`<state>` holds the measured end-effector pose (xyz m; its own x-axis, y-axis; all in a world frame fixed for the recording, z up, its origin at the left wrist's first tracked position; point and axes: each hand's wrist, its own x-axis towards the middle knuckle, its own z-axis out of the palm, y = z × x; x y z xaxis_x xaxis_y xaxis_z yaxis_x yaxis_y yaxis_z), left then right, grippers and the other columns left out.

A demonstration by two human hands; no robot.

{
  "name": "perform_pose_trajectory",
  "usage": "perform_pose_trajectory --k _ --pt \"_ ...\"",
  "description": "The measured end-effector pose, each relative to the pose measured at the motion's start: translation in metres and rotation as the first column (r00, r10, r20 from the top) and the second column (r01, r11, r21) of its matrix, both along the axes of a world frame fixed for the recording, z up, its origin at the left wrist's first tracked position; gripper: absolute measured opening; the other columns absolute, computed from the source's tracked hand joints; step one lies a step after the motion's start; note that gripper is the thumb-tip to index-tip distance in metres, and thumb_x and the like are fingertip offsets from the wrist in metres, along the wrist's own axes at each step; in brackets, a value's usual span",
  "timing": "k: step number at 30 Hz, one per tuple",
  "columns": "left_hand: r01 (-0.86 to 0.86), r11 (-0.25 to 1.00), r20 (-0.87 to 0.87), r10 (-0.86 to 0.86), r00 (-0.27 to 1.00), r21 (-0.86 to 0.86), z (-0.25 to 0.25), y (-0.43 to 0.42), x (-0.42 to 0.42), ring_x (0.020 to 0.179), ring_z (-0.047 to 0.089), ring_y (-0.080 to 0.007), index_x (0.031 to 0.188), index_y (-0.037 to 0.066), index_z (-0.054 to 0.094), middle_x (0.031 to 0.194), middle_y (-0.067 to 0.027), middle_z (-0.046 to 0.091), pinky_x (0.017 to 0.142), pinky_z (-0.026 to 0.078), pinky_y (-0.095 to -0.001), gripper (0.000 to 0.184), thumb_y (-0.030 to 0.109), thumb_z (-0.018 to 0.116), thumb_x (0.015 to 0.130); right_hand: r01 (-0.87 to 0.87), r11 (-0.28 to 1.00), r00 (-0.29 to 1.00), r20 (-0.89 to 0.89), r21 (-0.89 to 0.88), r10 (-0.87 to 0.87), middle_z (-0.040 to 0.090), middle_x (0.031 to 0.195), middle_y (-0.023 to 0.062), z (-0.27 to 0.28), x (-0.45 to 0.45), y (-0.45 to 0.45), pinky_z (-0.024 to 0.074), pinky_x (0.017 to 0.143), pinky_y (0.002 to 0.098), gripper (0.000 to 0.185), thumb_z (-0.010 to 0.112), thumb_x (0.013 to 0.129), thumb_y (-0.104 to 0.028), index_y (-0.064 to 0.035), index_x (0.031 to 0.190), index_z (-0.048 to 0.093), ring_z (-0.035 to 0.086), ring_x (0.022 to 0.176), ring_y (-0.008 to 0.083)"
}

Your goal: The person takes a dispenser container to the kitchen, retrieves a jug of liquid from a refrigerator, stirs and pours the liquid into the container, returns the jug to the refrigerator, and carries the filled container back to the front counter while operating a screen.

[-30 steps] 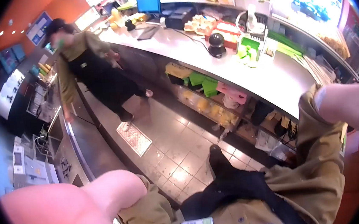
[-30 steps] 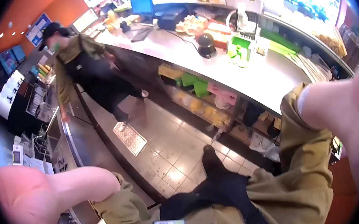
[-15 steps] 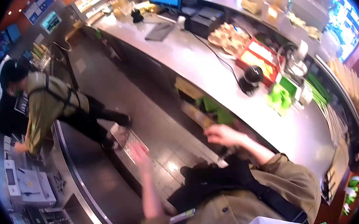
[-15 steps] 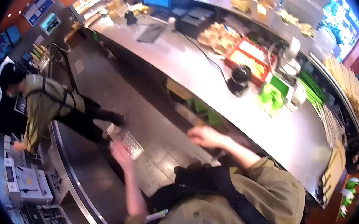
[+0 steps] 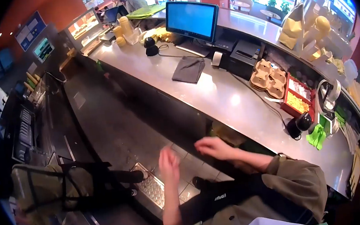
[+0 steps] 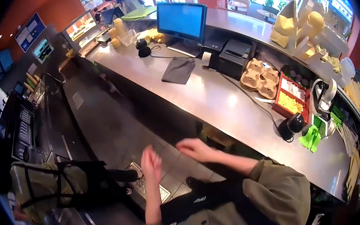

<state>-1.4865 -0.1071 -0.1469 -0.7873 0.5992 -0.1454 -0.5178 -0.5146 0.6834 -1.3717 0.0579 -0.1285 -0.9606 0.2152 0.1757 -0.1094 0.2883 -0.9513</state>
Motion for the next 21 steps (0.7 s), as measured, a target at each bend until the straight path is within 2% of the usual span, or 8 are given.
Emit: perform_pose_trajectory --k 1,3,5,6,8,11,17,21 --pt "0.113 0.994 -0.070 -0.113 0.991 -0.003 0.046 0.022 -0.016 0.045 0.026 -0.0049 0.113 0.002 0.043 0.058 0.0031 0.032 0.042 0.022 -0.0186 0.033 0.022 0.034 0.088 0.065 0.998 0.994 -0.093 0.001 -0.065 0.056 0.083 0.0121 0.020 -0.021 -0.002 0.0443 0.065 0.0252 0.019 0.051 0.079 -0.008 0.0019 0.095 0.052 0.055 0.074 0.0142" --pt "0.327 0.904 0.028 -0.348 0.937 0.276 0.090 0.054 -0.038 0.050 0.029 -0.0068 0.120 0.001 0.037 0.062 0.0016 0.032 0.048 0.027 -0.0195 0.039 0.024 0.029 0.090 0.202 0.979 0.952 -0.231 -0.025 -0.202 0.056 0.086 0.0115 0.053 -0.060 0.004 0.0442 0.067 0.0251 0.021 0.051 0.079 -0.007 0.0024 0.098 0.051 0.055 0.077 0.0142" --pt "0.372 0.786 0.065 -0.460 0.885 0.494 0.107 0.079 -0.050 0.050 0.027 -0.0076 0.120 -0.001 0.035 0.061 0.0011 0.029 0.048 0.026 -0.0195 0.040 0.024 0.028 0.090 0.310 0.946 0.898 -0.298 -0.090 -0.323 0.057 0.089 0.0088 0.074 -0.088 0.011 0.0436 0.068 0.0244 0.023 0.049 0.081 -0.008 0.0035 0.101 0.050 0.054 0.080 0.0140" --pt "0.366 0.748 0.088 -0.489 0.868 0.553 0.115 0.088 -0.054 0.049 0.026 -0.0071 0.120 -0.002 0.036 0.060 0.0014 0.027 0.048 0.026 -0.0193 0.039 0.023 0.029 0.090 0.317 0.938 0.886 -0.310 -0.139 -0.345 0.058 0.081 0.0080 0.083 -0.099 0.014 0.0448 0.062 0.0228 0.022 0.046 0.082 -0.008 0.0046 0.100 0.049 0.056 0.071 0.0128" --pt "0.321 0.680 0.158 -0.543 0.825 0.659 0.120 0.098 -0.064 0.048 0.025 -0.0063 0.119 -0.003 0.036 0.058 0.0019 0.025 0.047 0.025 -0.0189 0.039 0.022 0.029 0.090 0.173 0.875 0.948 -0.166 -0.451 -0.273 0.057 0.071 0.0077 0.099 -0.110 0.018 0.0443 0.053 0.0200 0.019 0.044 0.083 -0.006 0.0056 0.098 0.049 0.055 0.059 0.0111" --pt "0.301 0.645 0.143 -0.542 0.828 0.702 0.115 0.104 -0.082 0.049 0.024 -0.0063 0.120 -0.001 0.036 0.059 0.0025 0.025 0.047 0.024 -0.0187 0.039 0.024 0.031 0.089 0.081 0.807 0.956 -0.183 -0.586 -0.229 0.056 0.065 0.0093 0.104 -0.135 0.023 0.0442 0.046 0.0204 0.019 0.044 0.083 -0.005 0.0070 0.097 0.048 0.055 0.051 0.0129" --pt "0.220 0.780 0.177 -0.388 0.905 0.586 0.103 0.135 -0.117 0.048 0.025 -0.0049 0.115 -0.002 0.038 0.056 0.0035 0.027 0.045 0.023 -0.0172 0.038 0.025 0.031 0.089 0.061 0.737 0.956 -0.174 -0.673 -0.238 0.053 0.055 0.0112 0.091 -0.191 0.050 0.0379 0.034 0.0210 0.017 0.038 0.082 -0.004 0.0067 0.089 0.048 0.048 0.038 0.0140" --pt "0.202 0.824 0.176 -0.340 0.924 0.530 0.100 0.164 -0.143 0.048 0.026 -0.0050 0.114 0.000 0.039 0.055 0.0041 0.027 0.046 0.024 -0.0170 0.038 0.027 0.031 0.089 0.024 0.696 0.964 -0.169 -0.717 -0.208 0.053 0.056 0.0114 0.088 -0.223 0.079 0.0371 0.033 0.0204 0.014 0.036 0.082 -0.004 0.0049 0.081 0.047 0.048 0.037 0.0128"
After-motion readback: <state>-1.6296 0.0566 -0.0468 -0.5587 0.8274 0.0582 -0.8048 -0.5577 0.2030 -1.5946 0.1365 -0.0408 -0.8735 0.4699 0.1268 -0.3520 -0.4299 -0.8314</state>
